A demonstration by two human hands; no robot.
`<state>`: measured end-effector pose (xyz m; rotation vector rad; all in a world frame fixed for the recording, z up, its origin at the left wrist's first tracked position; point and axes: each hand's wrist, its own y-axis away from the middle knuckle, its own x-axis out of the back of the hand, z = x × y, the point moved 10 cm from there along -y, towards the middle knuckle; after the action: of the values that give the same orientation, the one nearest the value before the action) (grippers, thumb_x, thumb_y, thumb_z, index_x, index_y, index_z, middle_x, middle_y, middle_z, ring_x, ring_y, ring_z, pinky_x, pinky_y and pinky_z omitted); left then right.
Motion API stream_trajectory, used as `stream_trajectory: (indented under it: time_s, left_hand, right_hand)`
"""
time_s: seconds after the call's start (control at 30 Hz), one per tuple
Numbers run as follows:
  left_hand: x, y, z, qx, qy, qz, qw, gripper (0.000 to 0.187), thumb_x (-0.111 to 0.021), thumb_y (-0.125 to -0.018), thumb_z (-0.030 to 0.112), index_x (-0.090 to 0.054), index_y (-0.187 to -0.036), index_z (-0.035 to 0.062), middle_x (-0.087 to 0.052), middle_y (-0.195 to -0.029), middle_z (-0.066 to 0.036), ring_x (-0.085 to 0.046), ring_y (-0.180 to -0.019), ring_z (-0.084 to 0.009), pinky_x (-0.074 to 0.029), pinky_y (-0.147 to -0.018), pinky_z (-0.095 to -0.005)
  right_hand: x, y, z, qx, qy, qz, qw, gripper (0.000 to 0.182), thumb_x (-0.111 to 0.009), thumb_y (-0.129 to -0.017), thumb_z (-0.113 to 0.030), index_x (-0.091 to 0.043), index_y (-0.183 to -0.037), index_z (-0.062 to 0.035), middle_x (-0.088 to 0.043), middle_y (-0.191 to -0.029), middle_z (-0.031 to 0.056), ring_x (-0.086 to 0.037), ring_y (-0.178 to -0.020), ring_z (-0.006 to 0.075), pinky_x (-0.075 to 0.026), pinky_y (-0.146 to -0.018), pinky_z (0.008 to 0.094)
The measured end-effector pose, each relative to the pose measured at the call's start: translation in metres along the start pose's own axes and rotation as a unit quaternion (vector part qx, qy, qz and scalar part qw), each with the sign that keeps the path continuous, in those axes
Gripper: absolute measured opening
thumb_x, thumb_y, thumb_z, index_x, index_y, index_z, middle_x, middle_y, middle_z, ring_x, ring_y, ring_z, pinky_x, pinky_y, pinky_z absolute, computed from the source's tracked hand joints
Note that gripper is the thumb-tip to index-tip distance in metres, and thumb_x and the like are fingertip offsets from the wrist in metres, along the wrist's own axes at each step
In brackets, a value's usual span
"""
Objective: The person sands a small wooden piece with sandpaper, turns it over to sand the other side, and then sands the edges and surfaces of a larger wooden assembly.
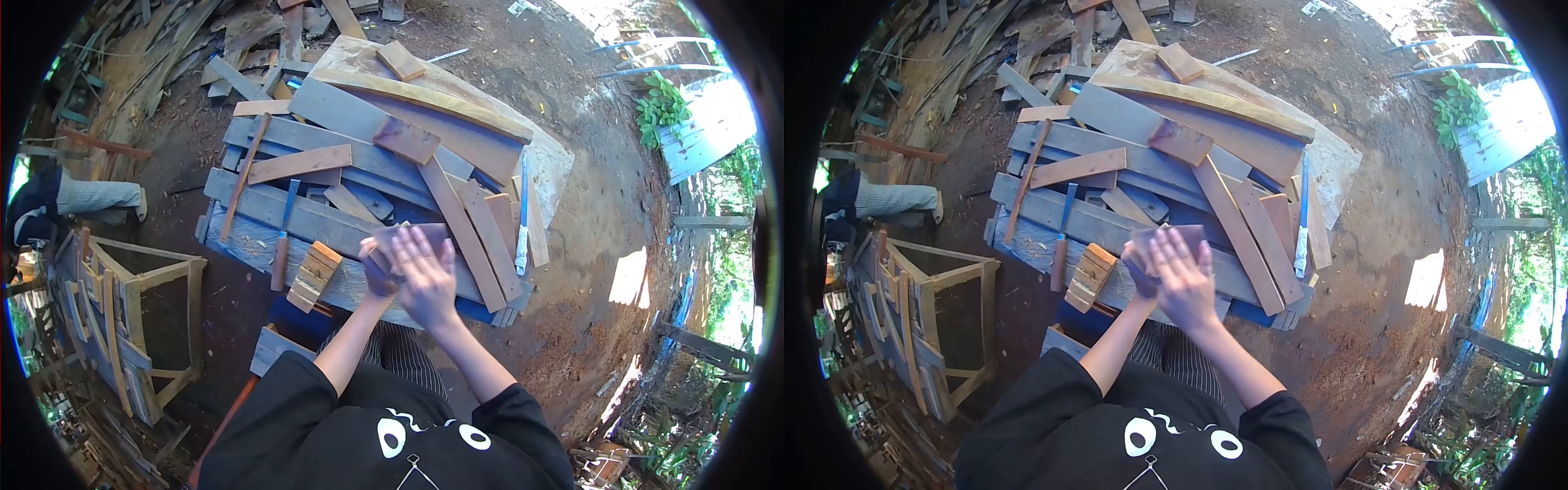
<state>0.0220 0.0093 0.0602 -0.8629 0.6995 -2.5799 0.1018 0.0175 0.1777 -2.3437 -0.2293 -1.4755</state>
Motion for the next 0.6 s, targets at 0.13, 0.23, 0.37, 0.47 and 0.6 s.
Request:
stream_trajectory:
  time_s: [0.13, 0.23, 0.37, 0.47, 0.6]
  left_hand:
    - [-0.045, 0.067, -0.081, 0.148, 0.2, -0.023, 0.968, 0.046, -0.066, -0.079, 0.03, -0.043, -0.108, 0.0014, -0.056, -0.101, -0.012, -0.058, -0.091, -0.0237, -0.048, -0.076, -0.0379]
    - [0.014, -0.006, 0.006, 0.013, 0.11, 0.063, 0.992, 0.078, -0.076, -0.069, 0.032, -0.025, -0.12, 0.0026, -0.046, -0.102, -0.018, -0.05, -0.093, -0.0309, -0.042, -0.08, -0.0429]
    - [0.014, -0.011, 0.006, 0.014, 0.124, 0.059, 0.99, 0.073, -0.075, -0.071, 0.028, -0.028, -0.12, 0.0025, -0.048, -0.102, -0.016, -0.05, -0.093, -0.0304, -0.043, -0.079, -0.0426]
    - [0.01, -0.016, 0.065, 0.035, -0.378, 0.013, 0.925, 0.062, -0.069, -0.079, 0.034, -0.03, -0.113, 0.0016, -0.046, -0.102, -0.014, -0.05, -0.093, -0.0262, -0.042, -0.081, -0.0398]
    - [0.01, 0.002, -0.001, 0.016, 0.076, 0.04, 0.996, 0.071, -0.073, -0.076, 0.033, -0.026, -0.12, 0.0027, -0.048, -0.105, -0.014, -0.054, -0.093, -0.0276, -0.044, -0.08, -0.0429]
  right_hand:
    - [-0.009, 0.018, -0.021, 0.051, -0.027, -0.004, 0.998, 0.044, -0.053, -0.079, -0.009, -0.059, -0.123, -0.007, -0.054, -0.132, 0.006, -0.045, -0.129, 0.0174, -0.006, -0.113, 0.0472]
    - [0.008, 0.017, 0.015, 0.005, 0.002, 0.023, 1.0, 0.046, -0.055, -0.078, -0.007, -0.059, -0.123, -0.0077, -0.056, -0.131, 0.0064, -0.047, -0.127, 0.0184, -0.004, -0.114, 0.0469]
    - [0.01, -0.003, 0.01, -0.011, 0.003, 0.014, 1.0, 0.047, -0.056, -0.076, -0.007, -0.059, -0.123, -0.0077, -0.056, -0.131, 0.0071, -0.045, -0.129, 0.0193, -0.005, -0.114, 0.047]
    - [-0.013, 0.014, -0.03, 0.072, -0.037, -0.005, 0.997, 0.046, -0.057, -0.075, -0.008, -0.061, -0.12, -0.0082, -0.056, -0.131, 0.0051, -0.044, -0.129, 0.0176, -0.006, -0.114, 0.0487]
    - [0.005, 0.019, -0.002, 0.01, -0.001, 0.004, 1.0, 0.044, -0.057, -0.076, -0.008, -0.062, -0.12, -0.0105, -0.058, -0.129, 0.0039, -0.047, -0.127, 0.0176, -0.003, -0.113, 0.0474]
